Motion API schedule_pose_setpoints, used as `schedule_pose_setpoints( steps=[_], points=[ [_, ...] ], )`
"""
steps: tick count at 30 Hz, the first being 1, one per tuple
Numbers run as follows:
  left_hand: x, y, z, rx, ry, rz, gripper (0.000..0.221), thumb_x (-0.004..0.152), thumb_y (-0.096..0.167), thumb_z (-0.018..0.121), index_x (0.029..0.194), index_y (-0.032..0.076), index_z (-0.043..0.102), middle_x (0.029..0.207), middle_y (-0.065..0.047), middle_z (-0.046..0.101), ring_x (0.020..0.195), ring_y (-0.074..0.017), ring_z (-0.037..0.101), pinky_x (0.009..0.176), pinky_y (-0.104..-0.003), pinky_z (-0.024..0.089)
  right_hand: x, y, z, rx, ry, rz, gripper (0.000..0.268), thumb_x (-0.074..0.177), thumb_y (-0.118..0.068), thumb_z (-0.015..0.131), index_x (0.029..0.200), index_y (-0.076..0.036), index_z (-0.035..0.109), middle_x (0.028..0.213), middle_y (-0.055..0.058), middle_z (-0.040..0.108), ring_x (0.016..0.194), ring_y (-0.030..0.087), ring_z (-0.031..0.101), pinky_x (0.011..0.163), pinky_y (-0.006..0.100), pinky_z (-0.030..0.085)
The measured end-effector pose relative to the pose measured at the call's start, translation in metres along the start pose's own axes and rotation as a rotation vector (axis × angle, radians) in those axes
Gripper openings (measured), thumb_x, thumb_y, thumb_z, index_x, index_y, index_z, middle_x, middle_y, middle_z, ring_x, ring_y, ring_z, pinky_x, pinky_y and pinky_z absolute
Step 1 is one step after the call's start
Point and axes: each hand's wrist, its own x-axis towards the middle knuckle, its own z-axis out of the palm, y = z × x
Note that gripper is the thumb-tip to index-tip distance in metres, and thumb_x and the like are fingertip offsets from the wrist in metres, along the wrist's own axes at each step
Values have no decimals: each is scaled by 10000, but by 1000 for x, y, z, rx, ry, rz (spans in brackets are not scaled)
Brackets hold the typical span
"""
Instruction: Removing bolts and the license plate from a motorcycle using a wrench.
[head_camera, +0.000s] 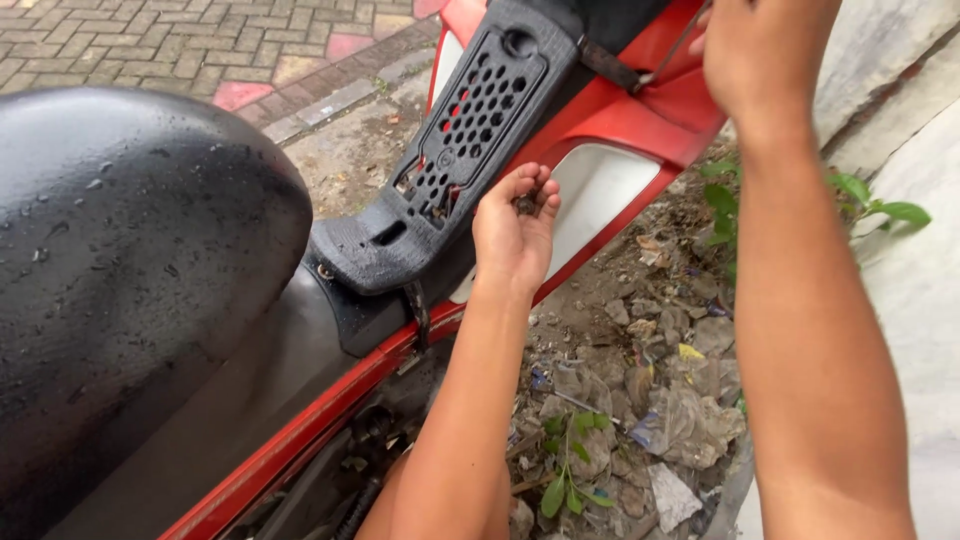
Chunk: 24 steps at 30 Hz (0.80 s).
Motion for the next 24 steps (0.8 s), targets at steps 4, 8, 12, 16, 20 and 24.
schedule_pose_setpoints(
  steps=[4,8,12,16,20,24],
  points=[
    [6,-4,-4,4,-21,-7,117,899,-58,528,928,-43,640,911,-163,642,751,-246,615,679,-294,532,-29,-10,-7,-51,133,-150,254,1210,-22,659,961,11,696,747,95,698,711,253,737,758,461,549],
    [6,-3,0,0,-3,-10,129,902,-61,515,927,-39,640,905,-161,641,742,-243,617,676,-291,537,-83,-30,-8,18,190,-109,298,1186,-57,646,927,42,755,816,152,660,660,212,578,576,364,420],
    [17,-16,-16,24,-77,-13,152,872,-36,546,989,-32,643,918,-148,642,766,-225,643,704,-301,564,-126,-41,-5,340,210,139,144,1073,117,561,1092,134,703,888,260,705,752,319,737,700,372,631],
    [26,-28,-16,54,-130,-8,218,829,-19,584,1035,-35,656,910,-147,662,776,-219,687,734,-303,599,-136,-29,8,129,187,-2,177,1045,84,551,1093,118,718,877,232,681,745,304,684,685,359,557],
    [34,-39,-17,75,-116,-18,221,821,-26,584,1030,-28,654,908,-142,667,773,-219,687,736,-297,598,-135,-42,10,-22,111,-39,150,1026,73,576,1106,108,698,940,209,653,816,305,683,699,360,584],
    [34,-44,-17,99,-112,2,216,826,-17,588,1033,-21,650,920,-144,671,784,-224,691,739,-310,599,-143,-36,26,-174,61,-147,208,1039,-113,637,1174,38,683,977,132,597,848,259,664,711,343,598]
  ],
)
